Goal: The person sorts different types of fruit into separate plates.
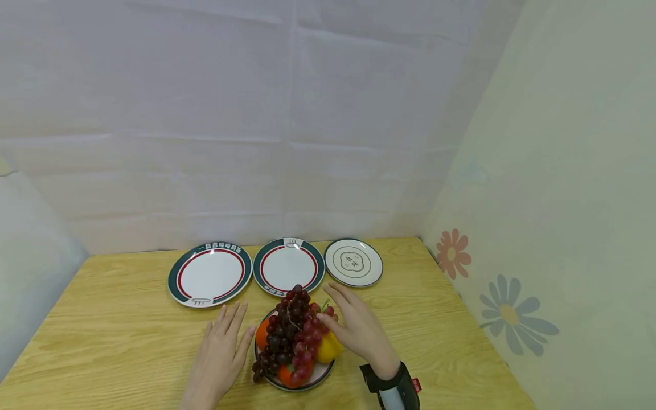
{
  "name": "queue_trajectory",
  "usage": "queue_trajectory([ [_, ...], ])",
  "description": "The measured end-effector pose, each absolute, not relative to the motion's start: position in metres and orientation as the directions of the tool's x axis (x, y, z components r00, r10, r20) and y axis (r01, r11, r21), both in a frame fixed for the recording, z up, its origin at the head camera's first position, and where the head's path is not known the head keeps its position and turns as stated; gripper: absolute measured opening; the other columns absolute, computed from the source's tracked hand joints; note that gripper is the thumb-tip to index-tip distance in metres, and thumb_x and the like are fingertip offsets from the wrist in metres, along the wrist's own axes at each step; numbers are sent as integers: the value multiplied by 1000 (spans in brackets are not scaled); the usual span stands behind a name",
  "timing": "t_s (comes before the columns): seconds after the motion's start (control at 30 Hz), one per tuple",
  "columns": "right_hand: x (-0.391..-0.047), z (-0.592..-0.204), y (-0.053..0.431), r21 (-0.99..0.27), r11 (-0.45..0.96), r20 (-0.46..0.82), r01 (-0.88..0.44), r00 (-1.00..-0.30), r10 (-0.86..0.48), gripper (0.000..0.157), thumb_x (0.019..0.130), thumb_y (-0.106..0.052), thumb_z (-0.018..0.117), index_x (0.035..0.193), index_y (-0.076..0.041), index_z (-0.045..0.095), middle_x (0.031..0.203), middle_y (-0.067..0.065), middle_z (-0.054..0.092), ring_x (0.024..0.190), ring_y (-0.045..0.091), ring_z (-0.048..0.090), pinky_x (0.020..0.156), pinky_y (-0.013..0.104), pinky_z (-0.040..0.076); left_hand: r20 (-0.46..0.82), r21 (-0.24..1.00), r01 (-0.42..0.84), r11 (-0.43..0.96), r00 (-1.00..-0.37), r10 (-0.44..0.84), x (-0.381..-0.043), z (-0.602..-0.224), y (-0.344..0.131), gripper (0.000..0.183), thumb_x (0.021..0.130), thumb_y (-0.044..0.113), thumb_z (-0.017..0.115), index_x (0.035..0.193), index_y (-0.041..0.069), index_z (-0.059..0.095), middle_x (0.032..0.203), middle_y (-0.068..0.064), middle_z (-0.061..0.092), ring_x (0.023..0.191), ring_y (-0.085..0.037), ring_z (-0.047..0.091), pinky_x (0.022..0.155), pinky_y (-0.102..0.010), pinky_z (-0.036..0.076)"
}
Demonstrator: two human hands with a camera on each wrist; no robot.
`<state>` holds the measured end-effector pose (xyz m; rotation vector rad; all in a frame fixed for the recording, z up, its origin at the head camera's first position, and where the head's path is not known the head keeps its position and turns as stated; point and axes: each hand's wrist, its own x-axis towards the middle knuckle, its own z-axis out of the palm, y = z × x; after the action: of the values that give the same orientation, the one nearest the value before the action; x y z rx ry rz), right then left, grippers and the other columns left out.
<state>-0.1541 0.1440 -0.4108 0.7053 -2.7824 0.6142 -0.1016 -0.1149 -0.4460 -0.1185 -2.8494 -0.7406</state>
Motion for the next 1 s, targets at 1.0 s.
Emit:
queue_trajectory([
  [1.0, -216, -405, 103, -462, 584, 12, -668, -663, -749, 39, 83, -27, 68, 117, -14, 54, 106, -2, 58, 91, 6, 49, 85, 22, 50, 220, 494, 139, 858, -975, 31, -100, -449, -117, 49, 95, 30, 50, 136, 4, 44, 139, -20, 45, 131, -40, 32, 103, -62, 33],
])
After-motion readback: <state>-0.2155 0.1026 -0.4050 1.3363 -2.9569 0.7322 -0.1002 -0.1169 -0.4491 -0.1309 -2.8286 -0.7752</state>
